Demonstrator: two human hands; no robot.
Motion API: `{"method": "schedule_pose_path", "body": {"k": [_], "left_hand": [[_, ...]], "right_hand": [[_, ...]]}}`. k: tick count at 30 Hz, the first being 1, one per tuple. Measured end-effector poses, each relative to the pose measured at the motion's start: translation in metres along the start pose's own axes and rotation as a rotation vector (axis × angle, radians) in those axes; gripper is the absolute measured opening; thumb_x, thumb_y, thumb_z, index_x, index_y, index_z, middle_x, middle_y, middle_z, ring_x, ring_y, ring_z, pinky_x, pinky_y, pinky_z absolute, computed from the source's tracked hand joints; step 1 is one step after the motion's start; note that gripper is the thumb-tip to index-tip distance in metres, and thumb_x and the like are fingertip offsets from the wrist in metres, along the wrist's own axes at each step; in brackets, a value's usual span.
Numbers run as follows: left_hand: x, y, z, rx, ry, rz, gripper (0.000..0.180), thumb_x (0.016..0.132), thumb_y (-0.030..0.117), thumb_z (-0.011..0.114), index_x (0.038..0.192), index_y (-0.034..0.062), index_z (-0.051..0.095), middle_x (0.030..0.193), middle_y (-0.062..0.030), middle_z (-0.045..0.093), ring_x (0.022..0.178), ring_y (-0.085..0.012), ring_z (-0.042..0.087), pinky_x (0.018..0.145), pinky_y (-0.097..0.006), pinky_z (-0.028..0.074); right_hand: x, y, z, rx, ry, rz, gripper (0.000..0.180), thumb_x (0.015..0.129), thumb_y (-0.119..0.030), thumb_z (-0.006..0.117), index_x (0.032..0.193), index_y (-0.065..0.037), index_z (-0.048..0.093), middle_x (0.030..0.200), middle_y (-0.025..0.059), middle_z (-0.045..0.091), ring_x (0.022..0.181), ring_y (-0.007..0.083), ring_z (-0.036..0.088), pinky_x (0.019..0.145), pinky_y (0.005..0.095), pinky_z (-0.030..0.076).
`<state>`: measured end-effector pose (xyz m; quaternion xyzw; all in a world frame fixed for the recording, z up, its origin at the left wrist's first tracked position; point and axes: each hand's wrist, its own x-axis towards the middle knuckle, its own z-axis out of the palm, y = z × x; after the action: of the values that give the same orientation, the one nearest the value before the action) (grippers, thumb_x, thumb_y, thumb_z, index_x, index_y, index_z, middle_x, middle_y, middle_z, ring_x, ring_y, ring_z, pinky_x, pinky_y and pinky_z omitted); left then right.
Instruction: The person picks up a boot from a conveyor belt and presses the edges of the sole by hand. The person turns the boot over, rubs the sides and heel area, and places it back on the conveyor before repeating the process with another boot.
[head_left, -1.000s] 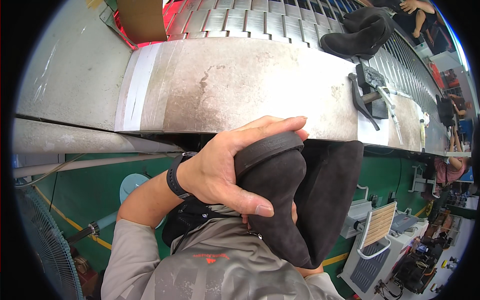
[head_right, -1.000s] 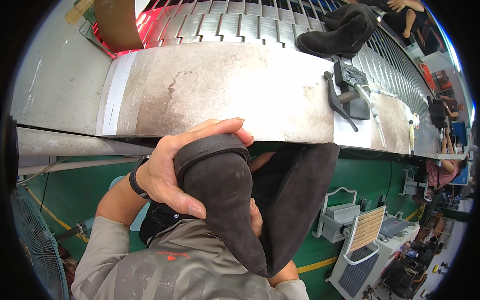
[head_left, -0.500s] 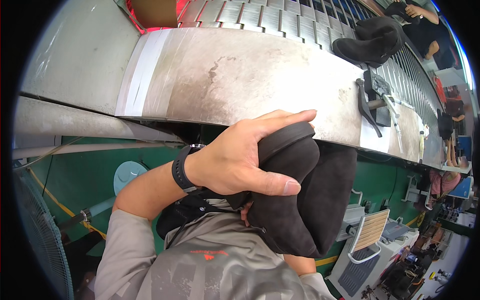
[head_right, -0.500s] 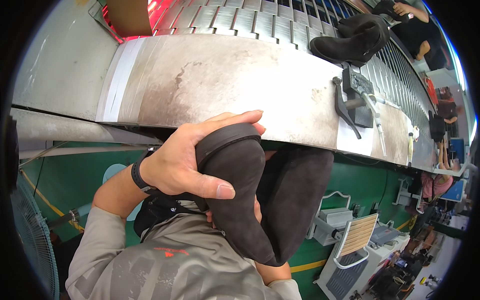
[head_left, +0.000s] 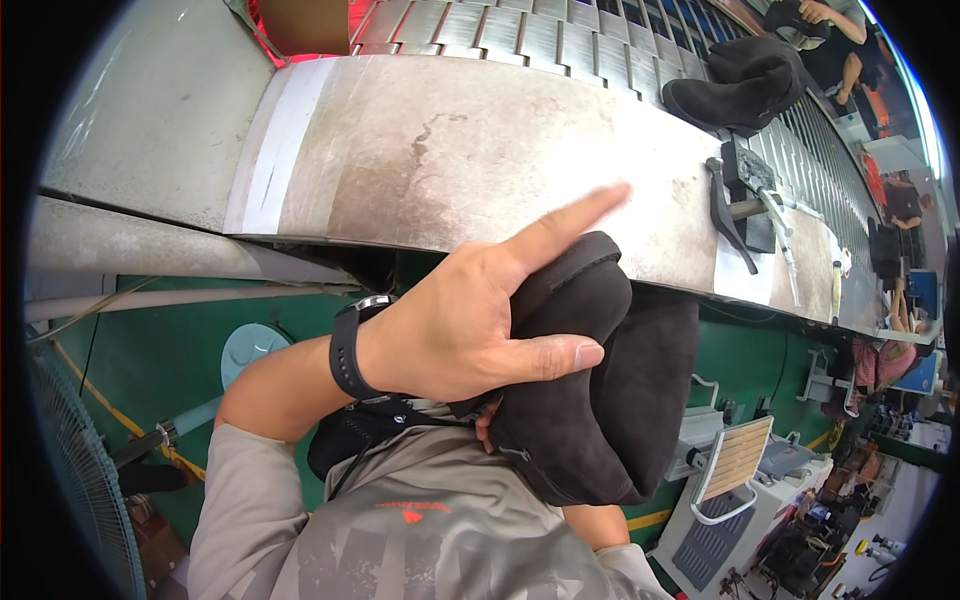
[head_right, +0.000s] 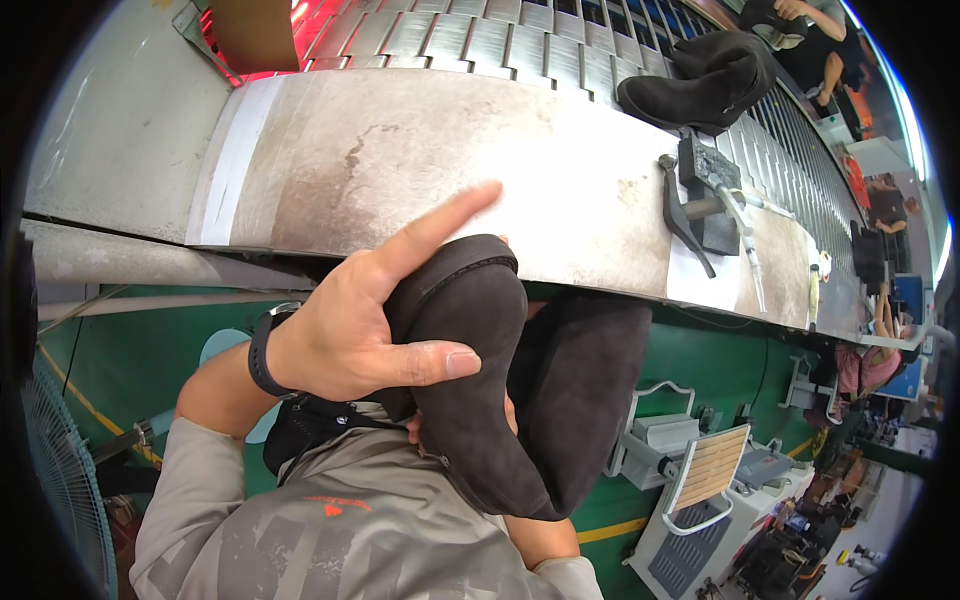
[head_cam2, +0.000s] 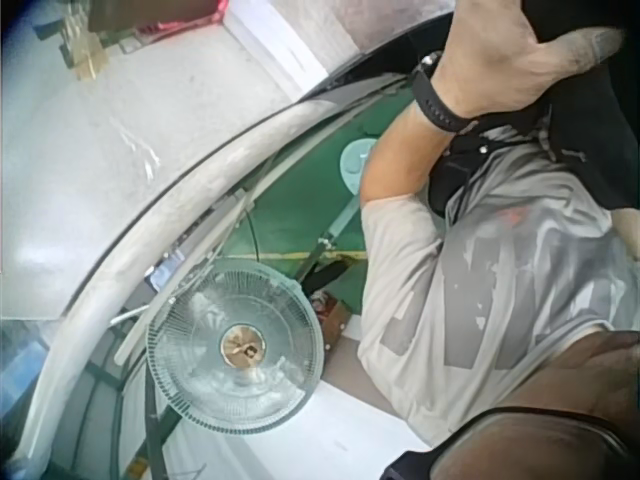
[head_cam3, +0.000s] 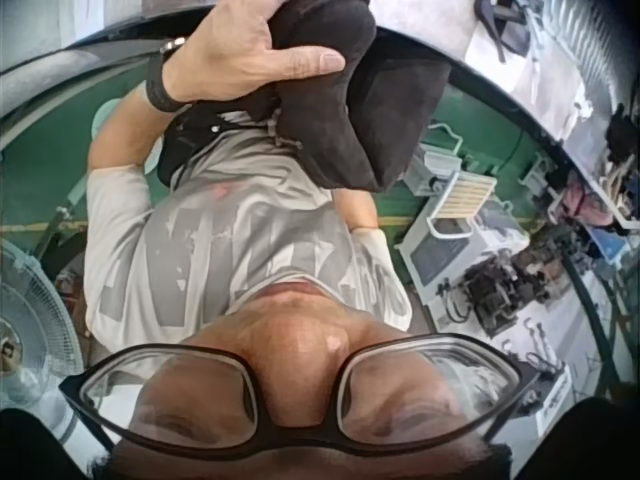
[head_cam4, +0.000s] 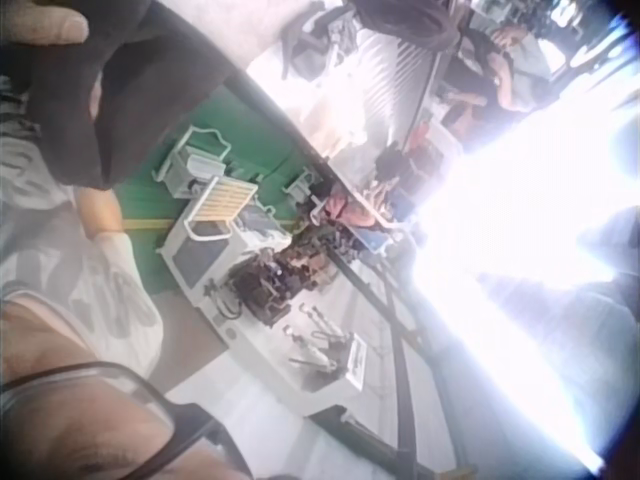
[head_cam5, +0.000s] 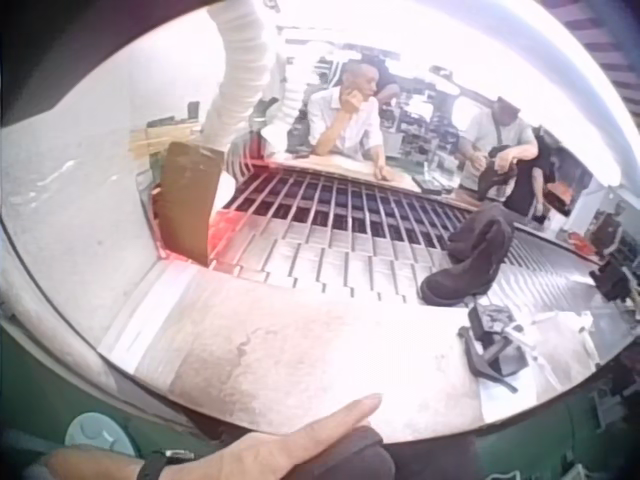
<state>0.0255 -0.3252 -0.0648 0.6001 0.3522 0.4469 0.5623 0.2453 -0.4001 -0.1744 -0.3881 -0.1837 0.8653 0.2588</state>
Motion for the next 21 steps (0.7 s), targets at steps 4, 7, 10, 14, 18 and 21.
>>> {"method": "schedule_pose_path", "body": {"k": [4, 7, 10, 14, 18, 21], "left_hand": [[0.007, 0.011, -0.013, 0.237, -0.111, 0.113, 0.074, 0.093, 0.02, 0.085, 0.156, 0.0016, 0.051, 0.131, -0.0171, 0.075, 0.115, -0.0259, 0.074, 0.102, -0.037, 0.057], [0.013, 0.025, -0.012, 0.533, -0.135, 0.079, 0.069, 0.091, 0.02, 0.086, 0.149, -0.0003, 0.057, 0.122, -0.0164, 0.078, 0.109, -0.0267, 0.077, 0.093, -0.038, 0.06], [0.018, 0.019, -0.009, 0.614, -0.051, 0.14, 0.075, 0.086, 0.023, 0.089, 0.15, 0.0002, 0.057, 0.129, -0.0164, 0.077, 0.111, -0.0241, 0.077, 0.087, -0.038, 0.061], [0.008, 0.009, -0.017, 0.382, 0.03, 0.256, 0.08, 0.081, 0.02, 0.094, 0.151, 0.0056, 0.061, 0.137, -0.0141, 0.074, 0.109, -0.0208, 0.077, 0.079, -0.03, 0.06], [0.014, 0.014, -0.022, 0.351, -0.023, 0.173, 0.063, 0.086, 0.006, 0.088, 0.145, 0.0026, 0.066, 0.133, -0.0126, 0.077, 0.102, -0.0079, 0.072, 0.084, -0.024, 0.059], [0.02, 0.009, -0.033, 0.181, -0.095, 0.078, 0.055, 0.092, -0.005, 0.078, 0.146, -0.0012, 0.065, 0.127, -0.0113, 0.078, 0.102, -0.0061, 0.069, 0.089, -0.023, 0.058]], "right_hand": [[-0.001, -0.003, 0.002, 0.005, -0.012, 0.039, 0.038, 0.111, -0.029, 0.053, 0.119, 0.008, 0.057, 0.09, 0.0252, 0.067, 0.08, 0.0359, 0.071, 0.064, 0.0455, 0.061], [-0.007, -0.001, 0.004, 0.033, -0.013, 0.082, 0.034, 0.111, -0.026, 0.054, 0.117, 0.007, 0.058, 0.089, 0.0241, 0.067, 0.079, 0.0349, 0.07, 0.064, 0.045, 0.061], [-0.013, -0.005, 0.011, 0.028, 0.024, 0.092, 0.031, 0.111, -0.024, 0.054, 0.115, 0.006, 0.058, 0.088, 0.0229, 0.066, 0.079, 0.034, 0.07, 0.065, 0.0446, 0.06], [-0.019, -0.022, 0.041, -0.078, 0.121, 0.075, 0.026, 0.111, -0.02, 0.055, 0.112, 0.005, 0.059, 0.086, 0.0214, 0.066, 0.079, 0.0326, 0.069, 0.065, 0.044, 0.06], [-0.01, -0.004, 0.006, 0.211, 0.051, 0.276, 0.032, 0.111, -0.024, 0.056, 0.113, 0.007, 0.062, 0.092, 0.0245, 0.068, 0.083, 0.0366, 0.071, 0.07, 0.0448, 0.062], [-0.019, 0.008, -0.001, 0.175, -0.032, 0.144, 0.048, 0.111, -0.039, 0.052, 0.11, 0.008, 0.061, 0.097, 0.0264, 0.067, 0.084, 0.0376, 0.066, 0.075, 0.046, 0.057]]}}
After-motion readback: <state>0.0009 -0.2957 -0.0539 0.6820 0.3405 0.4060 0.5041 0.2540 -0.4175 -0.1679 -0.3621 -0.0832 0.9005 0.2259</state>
